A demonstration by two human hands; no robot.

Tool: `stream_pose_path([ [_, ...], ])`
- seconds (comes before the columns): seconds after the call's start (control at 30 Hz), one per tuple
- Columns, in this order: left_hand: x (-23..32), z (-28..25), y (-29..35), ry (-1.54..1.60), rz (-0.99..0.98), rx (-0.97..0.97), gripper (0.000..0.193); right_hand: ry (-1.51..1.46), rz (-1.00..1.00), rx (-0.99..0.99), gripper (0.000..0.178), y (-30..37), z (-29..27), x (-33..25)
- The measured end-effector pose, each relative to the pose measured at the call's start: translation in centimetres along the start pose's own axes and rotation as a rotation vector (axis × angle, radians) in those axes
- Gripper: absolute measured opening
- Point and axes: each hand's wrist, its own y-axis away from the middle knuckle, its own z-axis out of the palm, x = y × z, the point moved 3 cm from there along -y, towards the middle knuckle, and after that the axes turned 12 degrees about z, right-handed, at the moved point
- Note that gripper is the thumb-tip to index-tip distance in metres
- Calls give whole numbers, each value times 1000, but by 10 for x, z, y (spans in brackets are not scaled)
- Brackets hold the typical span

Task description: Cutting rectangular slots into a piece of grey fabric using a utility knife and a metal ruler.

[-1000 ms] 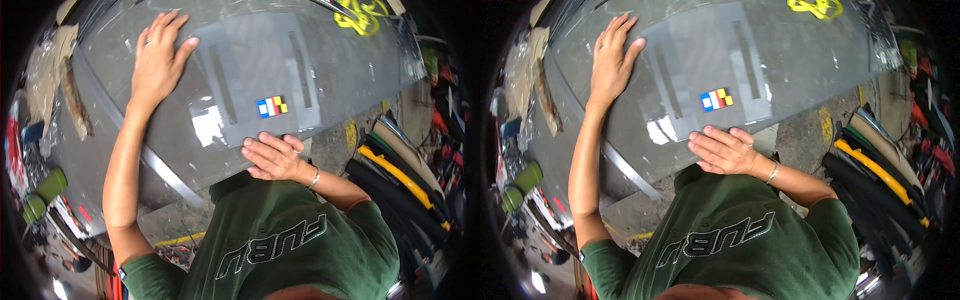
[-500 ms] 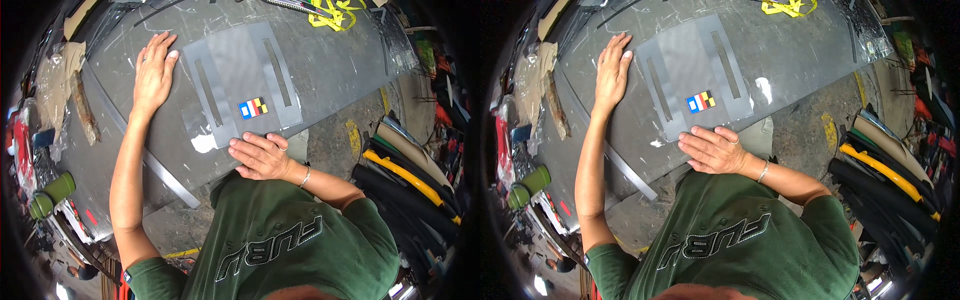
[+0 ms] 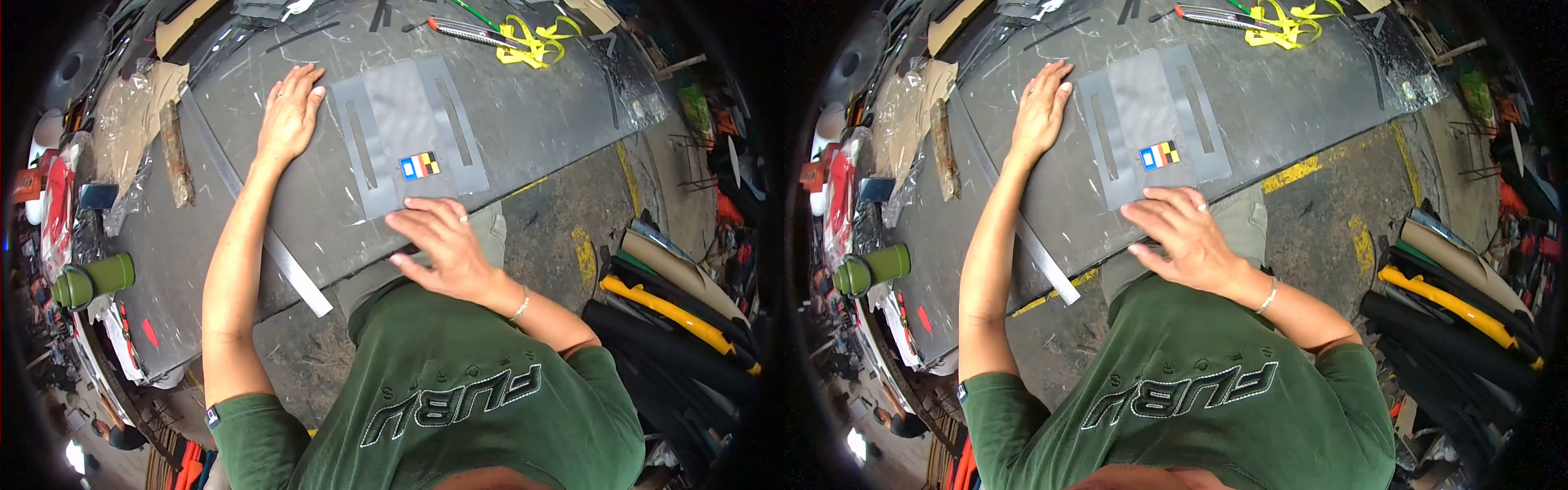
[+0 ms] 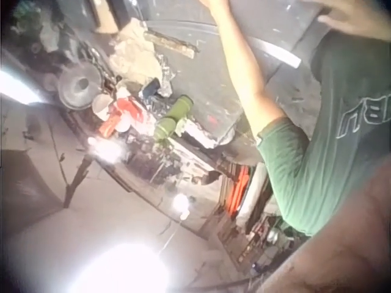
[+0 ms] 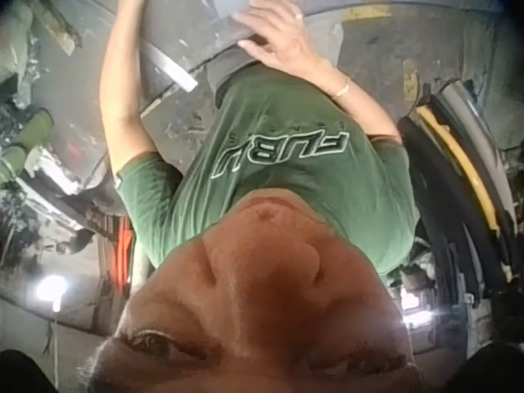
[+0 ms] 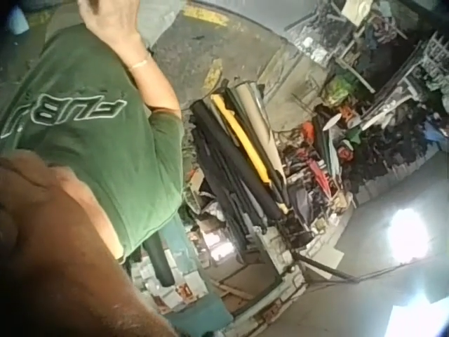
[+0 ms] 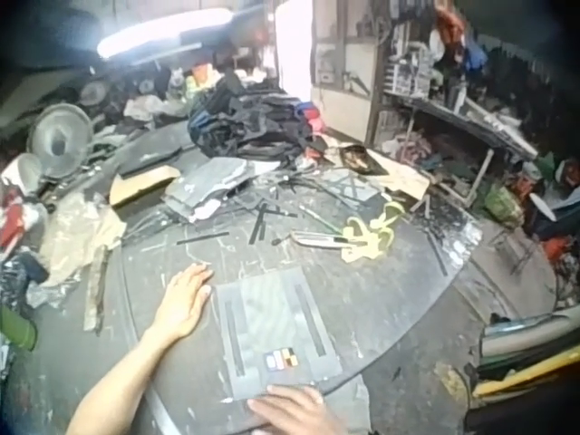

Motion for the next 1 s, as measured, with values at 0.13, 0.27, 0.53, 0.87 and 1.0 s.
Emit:
stream_pose_path([
  [0.13, 3, -1, 3, 20, -16, -1, 45, -222, 145, 68, 34, -44, -41, 21],
  [0.27, -2, -1, 0, 20, -19, 12, 49, 25, 446, 101, 37, -114, -80, 78],
  [0.53, 11, -7, 2, -10, 34, -41, 89, 391, -121, -123, 32, -160, -71, 88],
  [0.87, 20, -8, 1, -93, 71, -147, 78, 742, 52, -77, 75, -68, -41, 74],
  [1.0, 17, -7, 1, -96, 79, -142, 80, 679, 100, -39, 71, -67, -47, 83],
])
